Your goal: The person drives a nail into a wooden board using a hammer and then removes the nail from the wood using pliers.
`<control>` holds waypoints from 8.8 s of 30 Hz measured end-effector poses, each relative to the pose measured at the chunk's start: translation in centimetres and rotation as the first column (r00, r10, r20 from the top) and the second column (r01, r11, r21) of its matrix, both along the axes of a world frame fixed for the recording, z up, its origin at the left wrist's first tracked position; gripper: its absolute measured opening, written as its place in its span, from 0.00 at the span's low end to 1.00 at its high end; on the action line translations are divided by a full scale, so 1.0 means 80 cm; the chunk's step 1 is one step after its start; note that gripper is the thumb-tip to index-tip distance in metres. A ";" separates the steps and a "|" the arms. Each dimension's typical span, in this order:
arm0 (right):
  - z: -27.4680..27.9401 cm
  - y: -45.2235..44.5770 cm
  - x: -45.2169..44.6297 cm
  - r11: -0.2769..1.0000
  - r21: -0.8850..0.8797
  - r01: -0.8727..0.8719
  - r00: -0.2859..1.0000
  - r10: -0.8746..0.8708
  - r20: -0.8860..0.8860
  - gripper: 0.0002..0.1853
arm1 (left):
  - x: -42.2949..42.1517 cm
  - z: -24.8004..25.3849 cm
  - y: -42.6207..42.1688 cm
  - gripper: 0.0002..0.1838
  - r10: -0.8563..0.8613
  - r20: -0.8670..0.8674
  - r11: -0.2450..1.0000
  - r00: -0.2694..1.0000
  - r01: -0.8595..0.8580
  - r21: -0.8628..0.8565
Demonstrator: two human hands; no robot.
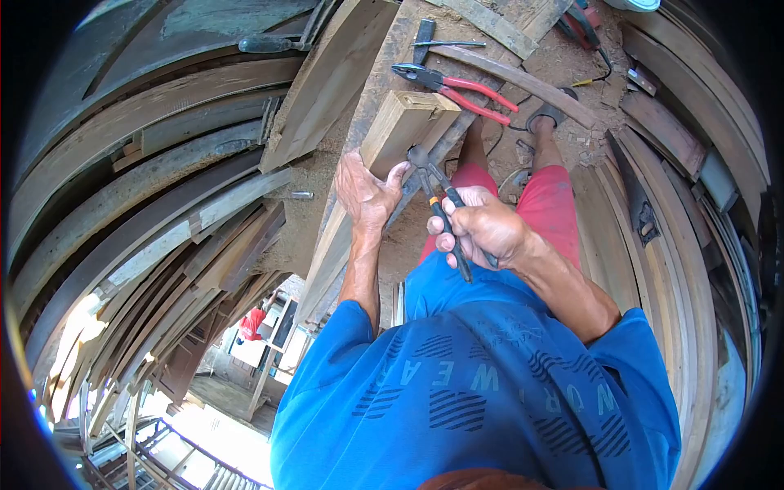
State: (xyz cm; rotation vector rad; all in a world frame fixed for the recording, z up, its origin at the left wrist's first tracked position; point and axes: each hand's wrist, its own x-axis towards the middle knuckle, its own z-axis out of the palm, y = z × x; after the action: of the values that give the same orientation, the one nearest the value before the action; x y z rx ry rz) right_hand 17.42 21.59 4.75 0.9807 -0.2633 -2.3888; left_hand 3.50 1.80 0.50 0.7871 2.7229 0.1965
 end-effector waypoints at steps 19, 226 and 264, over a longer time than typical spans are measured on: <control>-0.004 -0.048 0.022 0.908 0.410 -0.085 0.988 0.131 -0.087 0.06 | -0.012 -0.011 -0.013 0.48 -0.007 0.025 1.000 1.000 0.007 0.003; -0.087 0.173 -0.065 -0.935 0.333 0.124 0.756 0.306 0.578 0.17 | 0.006 0.009 0.004 0.46 0.142 -0.068 0.990 0.988 -0.141 0.019; -0.092 0.003 0.087 0.825 0.559 -0.076 0.861 0.337 -0.381 0.17 | 0.027 0.007 0.011 0.44 0.145 -0.168 0.989 0.975 -0.148 -0.006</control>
State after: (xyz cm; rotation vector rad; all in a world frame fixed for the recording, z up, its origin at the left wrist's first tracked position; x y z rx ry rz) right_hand 24.36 21.82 -2.64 0.5632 0.6922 -2.4319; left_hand 5.65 2.68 1.08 0.6229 2.9400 0.1429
